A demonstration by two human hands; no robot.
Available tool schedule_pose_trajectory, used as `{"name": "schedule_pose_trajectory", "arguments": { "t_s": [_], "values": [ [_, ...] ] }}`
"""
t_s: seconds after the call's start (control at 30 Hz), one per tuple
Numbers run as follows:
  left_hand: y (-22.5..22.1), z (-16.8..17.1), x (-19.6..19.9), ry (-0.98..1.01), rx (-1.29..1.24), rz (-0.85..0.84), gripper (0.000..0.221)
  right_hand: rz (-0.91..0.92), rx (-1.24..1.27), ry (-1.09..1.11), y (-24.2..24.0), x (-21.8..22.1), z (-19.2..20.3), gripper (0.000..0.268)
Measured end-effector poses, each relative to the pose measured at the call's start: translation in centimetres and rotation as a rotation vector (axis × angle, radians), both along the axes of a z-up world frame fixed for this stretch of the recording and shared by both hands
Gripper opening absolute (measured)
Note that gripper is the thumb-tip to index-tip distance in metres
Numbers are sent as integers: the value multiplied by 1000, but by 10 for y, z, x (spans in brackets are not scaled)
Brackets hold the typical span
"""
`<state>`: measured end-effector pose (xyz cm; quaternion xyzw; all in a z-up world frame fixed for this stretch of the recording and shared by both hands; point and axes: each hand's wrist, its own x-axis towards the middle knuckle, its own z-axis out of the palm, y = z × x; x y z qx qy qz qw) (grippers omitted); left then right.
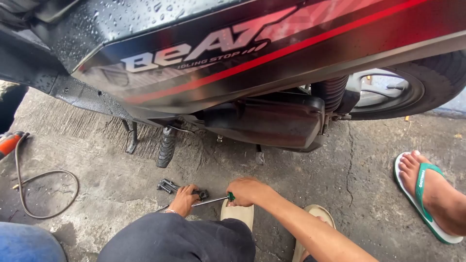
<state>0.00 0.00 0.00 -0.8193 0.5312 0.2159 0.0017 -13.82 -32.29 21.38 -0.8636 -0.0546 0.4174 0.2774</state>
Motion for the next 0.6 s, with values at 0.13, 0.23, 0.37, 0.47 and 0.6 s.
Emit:
{"name": "schedule_pose_trajectory", "arguments": {
  "t_s": [0.13,0.23,0.37,0.47,0.6],
  "values": [
    [0,8,-11,-46,30,-94,22,-17,27,-13,-1,-4,-33,43],
    [-14,12,-22,-29,6,-134,23,-55,44,14,-4,-2,-38,24],
    [-47,15,-51,-16,-170,-114,18,-222,166,47,1,2,-59,42],
    [-63,13,-52,10,-215,-12,15,-411,169,19,10,-6,-81,45],
    [-72,12,-41,36,-279,62,10,-551,178,2,11,-12,-99,60]
  ]
}}
